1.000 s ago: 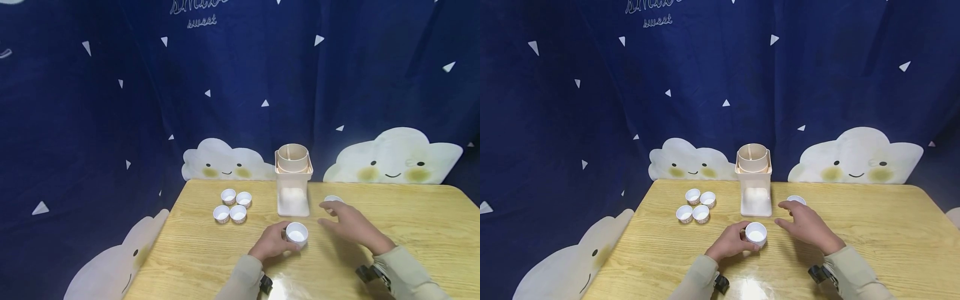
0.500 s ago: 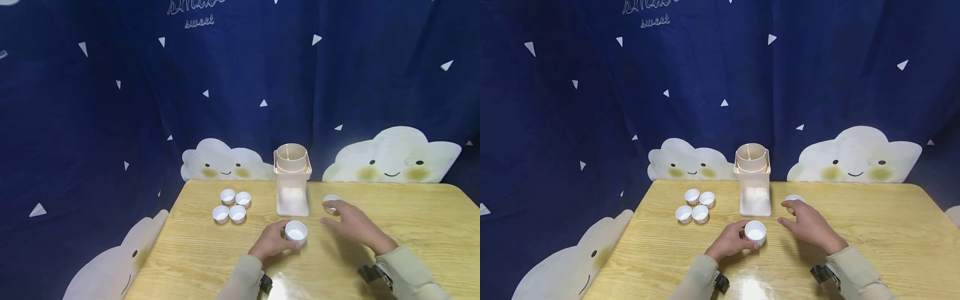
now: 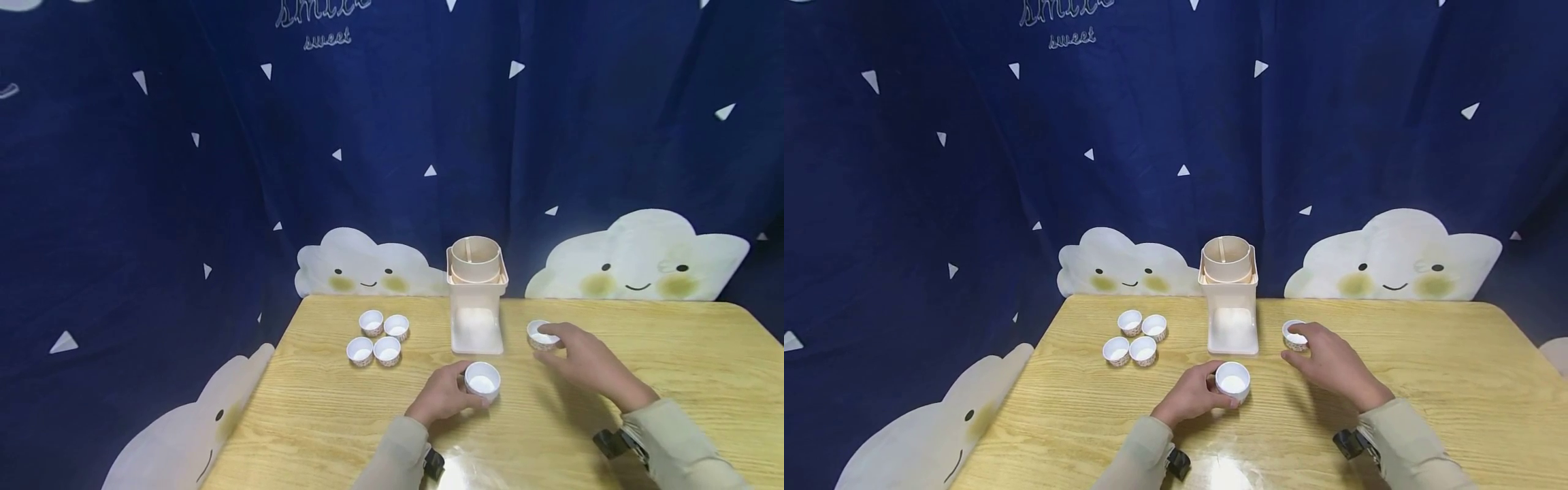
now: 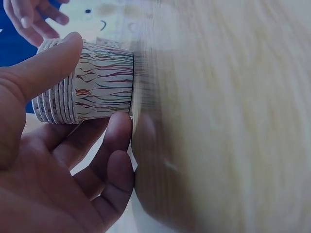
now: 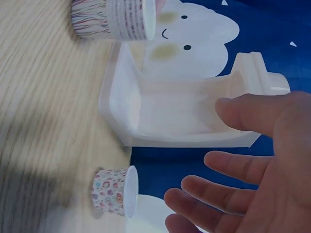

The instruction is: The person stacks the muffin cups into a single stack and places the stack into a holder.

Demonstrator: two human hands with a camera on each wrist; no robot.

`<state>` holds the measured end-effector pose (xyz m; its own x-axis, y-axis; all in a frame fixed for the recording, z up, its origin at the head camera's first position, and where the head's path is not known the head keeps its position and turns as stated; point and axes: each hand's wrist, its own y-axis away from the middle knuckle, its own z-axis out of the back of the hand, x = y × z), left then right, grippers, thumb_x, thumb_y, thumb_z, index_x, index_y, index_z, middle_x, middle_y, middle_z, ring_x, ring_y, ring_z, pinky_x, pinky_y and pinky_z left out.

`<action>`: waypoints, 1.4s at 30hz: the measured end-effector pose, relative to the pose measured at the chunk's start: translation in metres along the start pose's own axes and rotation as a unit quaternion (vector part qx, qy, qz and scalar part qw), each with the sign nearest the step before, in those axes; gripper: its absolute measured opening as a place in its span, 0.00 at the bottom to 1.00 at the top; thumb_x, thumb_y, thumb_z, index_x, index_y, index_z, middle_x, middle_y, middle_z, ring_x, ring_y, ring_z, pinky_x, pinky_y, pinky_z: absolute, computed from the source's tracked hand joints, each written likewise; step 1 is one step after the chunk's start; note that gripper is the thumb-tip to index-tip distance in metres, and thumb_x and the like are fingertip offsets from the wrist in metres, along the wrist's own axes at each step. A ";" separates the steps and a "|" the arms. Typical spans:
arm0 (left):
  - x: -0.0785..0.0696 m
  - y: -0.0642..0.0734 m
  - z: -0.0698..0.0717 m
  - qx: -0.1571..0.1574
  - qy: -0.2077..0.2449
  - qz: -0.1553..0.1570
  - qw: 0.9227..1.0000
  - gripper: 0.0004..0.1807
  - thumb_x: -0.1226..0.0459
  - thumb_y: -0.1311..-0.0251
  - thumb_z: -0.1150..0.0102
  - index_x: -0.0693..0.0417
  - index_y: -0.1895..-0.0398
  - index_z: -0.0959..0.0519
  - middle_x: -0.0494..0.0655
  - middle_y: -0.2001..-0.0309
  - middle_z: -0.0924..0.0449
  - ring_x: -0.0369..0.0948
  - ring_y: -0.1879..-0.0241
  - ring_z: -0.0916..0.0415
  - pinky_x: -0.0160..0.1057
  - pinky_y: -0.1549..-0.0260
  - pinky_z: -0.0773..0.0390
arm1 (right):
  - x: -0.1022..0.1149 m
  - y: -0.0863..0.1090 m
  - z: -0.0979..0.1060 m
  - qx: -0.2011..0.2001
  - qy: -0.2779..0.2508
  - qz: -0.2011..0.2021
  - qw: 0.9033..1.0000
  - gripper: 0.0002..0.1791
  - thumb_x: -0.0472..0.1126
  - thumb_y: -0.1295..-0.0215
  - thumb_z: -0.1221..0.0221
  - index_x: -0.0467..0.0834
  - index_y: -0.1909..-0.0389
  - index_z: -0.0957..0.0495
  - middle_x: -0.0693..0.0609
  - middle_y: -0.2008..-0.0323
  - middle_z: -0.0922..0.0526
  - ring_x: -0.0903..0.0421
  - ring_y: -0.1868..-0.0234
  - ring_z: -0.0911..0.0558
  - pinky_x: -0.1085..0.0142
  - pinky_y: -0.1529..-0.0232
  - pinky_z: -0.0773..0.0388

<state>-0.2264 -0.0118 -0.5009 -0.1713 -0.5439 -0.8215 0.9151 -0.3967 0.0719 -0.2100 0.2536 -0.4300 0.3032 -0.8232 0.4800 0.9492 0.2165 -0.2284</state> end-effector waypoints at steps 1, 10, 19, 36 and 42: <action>0.000 0.000 0.000 -0.001 -0.001 -0.002 1.000 0.34 0.59 0.58 0.20 0.40 0.42 0.20 0.36 0.52 0.15 0.35 0.50 0.22 0.40 0.43 0.26 | -0.001 0.000 0.000 -0.001 0.000 -0.001 1.000 0.27 0.47 0.37 0.36 0.32 0.43 0.24 0.32 0.46 0.19 0.41 0.56 0.15 0.44 0.53 0.21; 0.002 -0.001 -0.002 -0.009 -0.002 -0.003 1.000 0.34 0.59 0.59 0.20 0.40 0.44 0.20 0.36 0.53 0.14 0.35 0.50 0.22 0.41 0.43 0.26 | -0.012 -0.007 -0.007 -0.026 -0.002 -0.011 1.000 0.26 0.47 0.36 0.37 0.32 0.45 0.23 0.31 0.47 0.19 0.37 0.53 0.17 0.44 0.53 0.22; 0.001 0.000 -0.001 -0.007 0.007 0.005 1.000 0.34 0.59 0.59 0.20 0.40 0.43 0.20 0.35 0.54 0.15 0.32 0.53 0.23 0.37 0.47 0.26 | -0.023 -0.016 -0.012 -0.055 -0.004 -0.020 0.998 0.26 0.43 0.37 0.37 0.31 0.43 0.25 0.28 0.45 0.21 0.30 0.44 0.24 0.38 0.45 0.28; 0.001 0.000 -0.002 -0.011 0.006 -0.007 1.000 0.33 0.60 0.59 0.20 0.40 0.44 0.20 0.36 0.52 0.15 0.36 0.50 0.22 0.43 0.42 0.26 | -0.044 -0.025 -0.018 -0.055 0.011 -0.030 0.998 0.30 0.43 0.38 0.37 0.26 0.42 0.28 0.23 0.44 0.26 0.24 0.43 0.29 0.35 0.43 0.32; 0.002 0.000 -0.002 -0.012 -0.001 -0.012 1.000 0.33 0.60 0.59 0.20 0.39 0.44 0.20 0.37 0.52 0.15 0.36 0.49 0.22 0.43 0.42 0.26 | -0.049 -0.029 -0.024 -0.042 0.018 -0.041 0.998 0.32 0.44 0.39 0.37 0.25 0.42 0.29 0.22 0.46 0.25 0.24 0.45 0.27 0.35 0.46 0.30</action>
<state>-0.2260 -0.0112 -0.5038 -0.1941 -0.5354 -0.8220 0.9191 -0.3921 0.0384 -0.2540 0.2750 -0.4674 0.2199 -0.8553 0.4691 0.9598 0.1037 -0.2608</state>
